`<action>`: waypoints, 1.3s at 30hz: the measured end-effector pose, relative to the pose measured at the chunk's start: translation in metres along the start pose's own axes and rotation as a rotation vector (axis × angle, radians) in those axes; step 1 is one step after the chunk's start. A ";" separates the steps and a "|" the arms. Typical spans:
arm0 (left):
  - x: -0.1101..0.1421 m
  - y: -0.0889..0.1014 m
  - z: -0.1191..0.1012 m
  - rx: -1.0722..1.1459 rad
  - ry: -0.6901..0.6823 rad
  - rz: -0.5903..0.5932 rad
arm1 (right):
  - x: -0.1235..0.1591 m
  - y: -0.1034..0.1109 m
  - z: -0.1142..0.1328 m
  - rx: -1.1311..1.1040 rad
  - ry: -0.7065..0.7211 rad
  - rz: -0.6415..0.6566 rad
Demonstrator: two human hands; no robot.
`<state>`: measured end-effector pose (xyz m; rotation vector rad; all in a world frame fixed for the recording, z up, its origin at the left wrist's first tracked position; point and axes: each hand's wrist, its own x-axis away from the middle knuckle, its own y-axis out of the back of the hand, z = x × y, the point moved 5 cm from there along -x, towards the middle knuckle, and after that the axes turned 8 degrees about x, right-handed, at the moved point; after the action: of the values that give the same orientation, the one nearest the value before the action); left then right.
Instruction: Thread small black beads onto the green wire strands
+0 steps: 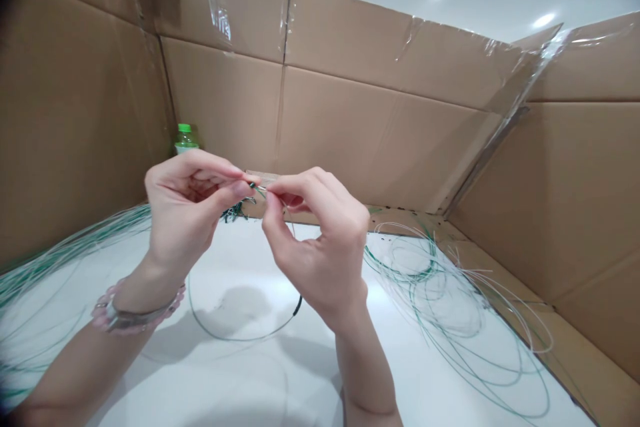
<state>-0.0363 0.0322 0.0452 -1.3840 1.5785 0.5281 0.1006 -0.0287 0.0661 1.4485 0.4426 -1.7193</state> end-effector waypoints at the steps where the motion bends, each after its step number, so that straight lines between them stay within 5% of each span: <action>1: 0.000 0.000 -0.001 -0.007 -0.014 0.003 | 0.000 -0.001 0.000 0.005 0.004 0.003; 39: 0.000 -0.002 -0.008 -0.089 -0.039 0.035 | 0.001 -0.002 -0.002 0.018 0.023 0.017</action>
<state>-0.0370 0.0250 0.0498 -1.4060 1.5662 0.6494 0.0998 -0.0264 0.0642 1.4821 0.4269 -1.6991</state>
